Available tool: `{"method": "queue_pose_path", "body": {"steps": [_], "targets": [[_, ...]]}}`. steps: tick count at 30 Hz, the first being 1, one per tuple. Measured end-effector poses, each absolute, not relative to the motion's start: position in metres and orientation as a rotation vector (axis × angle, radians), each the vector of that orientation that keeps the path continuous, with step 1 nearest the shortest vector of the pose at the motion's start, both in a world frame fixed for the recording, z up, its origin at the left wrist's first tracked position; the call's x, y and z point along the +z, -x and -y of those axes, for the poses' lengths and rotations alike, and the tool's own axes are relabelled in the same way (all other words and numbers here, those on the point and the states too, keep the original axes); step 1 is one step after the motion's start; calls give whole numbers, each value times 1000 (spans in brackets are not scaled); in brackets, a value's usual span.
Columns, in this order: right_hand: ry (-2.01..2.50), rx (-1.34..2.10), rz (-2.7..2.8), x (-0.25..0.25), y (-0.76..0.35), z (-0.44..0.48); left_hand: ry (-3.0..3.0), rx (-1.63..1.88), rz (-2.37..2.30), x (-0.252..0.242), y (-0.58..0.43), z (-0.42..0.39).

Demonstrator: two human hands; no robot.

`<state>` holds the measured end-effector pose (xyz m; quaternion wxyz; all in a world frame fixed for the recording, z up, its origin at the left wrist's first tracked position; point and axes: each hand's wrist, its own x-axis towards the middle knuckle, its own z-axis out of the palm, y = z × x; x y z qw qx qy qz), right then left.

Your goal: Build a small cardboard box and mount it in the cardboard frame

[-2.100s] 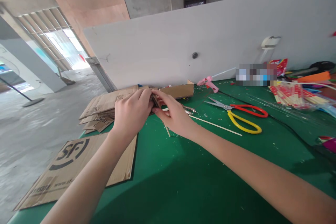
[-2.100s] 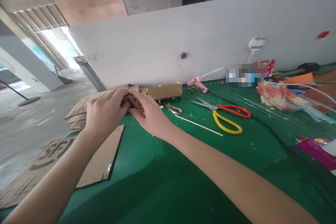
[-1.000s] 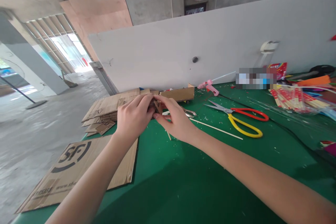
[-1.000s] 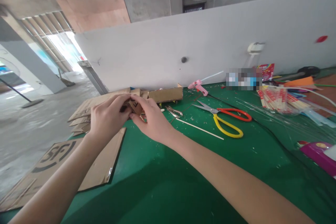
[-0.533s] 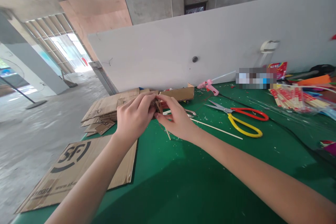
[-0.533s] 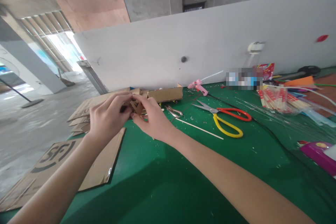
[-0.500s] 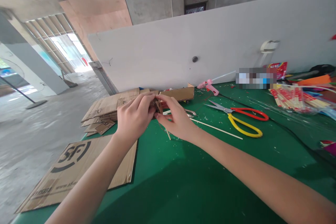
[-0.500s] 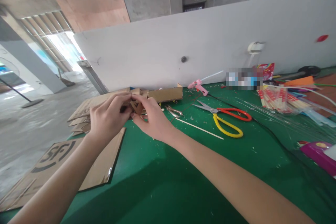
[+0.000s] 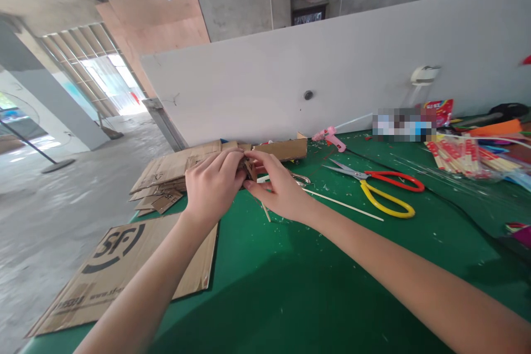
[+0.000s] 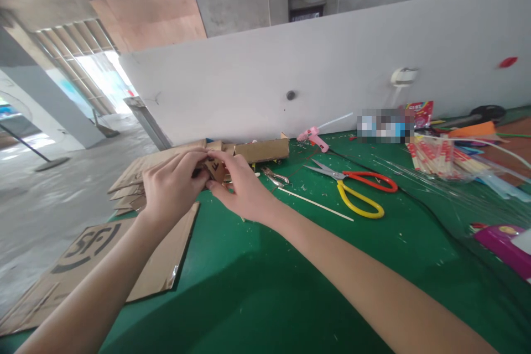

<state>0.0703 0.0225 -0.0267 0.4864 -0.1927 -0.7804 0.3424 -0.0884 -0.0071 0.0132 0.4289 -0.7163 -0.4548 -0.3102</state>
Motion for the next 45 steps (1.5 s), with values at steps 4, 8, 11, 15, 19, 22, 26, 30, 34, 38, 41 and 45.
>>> {"method": "queue_pose_path", "body": {"steps": [4, 8, 11, 15, 19, 22, 26, 30, 34, 38, 41, 45], "targets": [[462, 774, 1923, -26, -70, -20, 1774, -777, 1173, 10, 86, 9], [447, 757, 1937, -26, -70, -17, 1817, -819, 1172, 8, 86, 9], [436, 750, 1936, -26, -70, -17, 1820, -826, 1166, 8, 87, 9], [433, 728, 1945, -26, -70, -15, 1817, -834, 1202, 8, 87, 9], [441, 725, 1965, -25, -70, -15, 1791, -873, 1160, 6, 87, 7], [456, 719, 1962, -26, -70, -15, 1763, -930, 1081, 5, 87, 4], [461, 718, 1948, -28, -70, -16, 1774, -950, 1022, 6, 87, 2], [449, 745, 1940, -29, -70, -16, 1771, -963, 971, 8, 88, 3], [467, 773, 1945, -27, -71, -16, 1772, -964, 960, 8, 89, 2], [476, 822, 1998, -21, -77, -19, 1775, -984, 946, 8, 91, 0], [462, 854, 2087, -7, -87, -21, 1797, -990, 940, 8, 92, -1], [566, 933, 2259, 17, -113, -29, 1840, -1006, 922, 8, 93, -1]]}}
